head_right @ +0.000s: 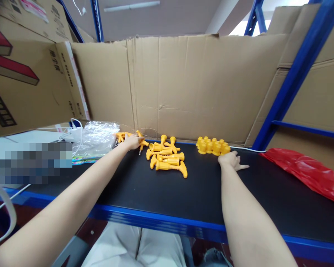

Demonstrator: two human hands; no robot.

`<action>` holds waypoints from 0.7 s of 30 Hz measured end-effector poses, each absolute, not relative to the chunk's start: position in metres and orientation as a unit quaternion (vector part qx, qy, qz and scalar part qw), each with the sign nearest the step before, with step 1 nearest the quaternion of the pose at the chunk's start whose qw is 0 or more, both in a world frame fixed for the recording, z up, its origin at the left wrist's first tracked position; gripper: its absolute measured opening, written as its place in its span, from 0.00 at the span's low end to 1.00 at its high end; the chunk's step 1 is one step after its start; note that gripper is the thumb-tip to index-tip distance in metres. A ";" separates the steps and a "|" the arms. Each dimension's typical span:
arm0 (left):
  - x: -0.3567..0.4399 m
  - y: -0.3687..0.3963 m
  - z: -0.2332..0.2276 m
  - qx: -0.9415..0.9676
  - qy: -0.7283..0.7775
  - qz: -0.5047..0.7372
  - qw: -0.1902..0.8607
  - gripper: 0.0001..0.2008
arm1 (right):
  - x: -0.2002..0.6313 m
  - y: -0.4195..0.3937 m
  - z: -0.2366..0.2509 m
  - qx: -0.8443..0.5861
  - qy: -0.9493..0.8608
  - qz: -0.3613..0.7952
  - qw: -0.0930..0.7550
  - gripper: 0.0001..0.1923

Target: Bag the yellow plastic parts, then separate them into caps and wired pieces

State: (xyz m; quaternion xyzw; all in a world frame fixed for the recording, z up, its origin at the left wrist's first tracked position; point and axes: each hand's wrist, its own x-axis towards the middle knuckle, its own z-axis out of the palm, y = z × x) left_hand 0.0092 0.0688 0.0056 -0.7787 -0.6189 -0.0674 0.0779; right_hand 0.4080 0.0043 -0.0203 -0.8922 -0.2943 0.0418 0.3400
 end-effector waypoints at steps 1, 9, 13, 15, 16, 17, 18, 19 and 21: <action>0.009 0.070 0.006 -0.775 -0.625 -0.061 0.072 0.20 | 0.407 0.004 -0.020 -0.890 -0.298 0.041 0.343 0.29; 0.013 0.071 0.007 -0.718 -0.681 -0.111 0.097 0.18 | 0.405 0.004 -0.020 -0.861 -0.244 -0.029 0.445 0.26; 0.026 0.067 0.015 -0.717 -0.670 -0.151 0.119 0.19 | 0.407 0.000 -0.022 -0.825 -0.274 -0.087 0.487 0.24; 0.038 0.068 0.019 -0.730 -0.650 -0.181 0.109 0.20 | 0.407 -0.002 -0.022 -0.799 -0.305 -0.127 0.502 0.21; 0.045 0.068 0.021 -0.742 -0.636 -0.190 0.096 0.20 | 0.406 -0.003 -0.021 -0.786 -0.322 -0.147 0.508 0.21; 0.052 0.070 0.022 -0.757 -0.621 -0.190 0.076 0.20 | 0.405 -0.003 -0.020 -0.773 -0.338 -0.164 0.511 0.20; 0.060 0.071 0.021 -0.773 -0.606 -0.181 0.048 0.20 | 0.403 -0.002 -0.019 -0.761 -0.356 -0.179 0.512 0.19; 0.068 0.073 0.020 -0.788 -0.591 -0.173 0.018 0.19 | 0.400 -0.001 -0.017 -0.748 -0.377 -0.189 0.512 0.19; 0.083 0.077 0.016 -0.807 -0.566 -0.165 -0.028 0.18 | 0.394 0.001 -0.014 -0.722 -0.422 -0.205 0.508 0.18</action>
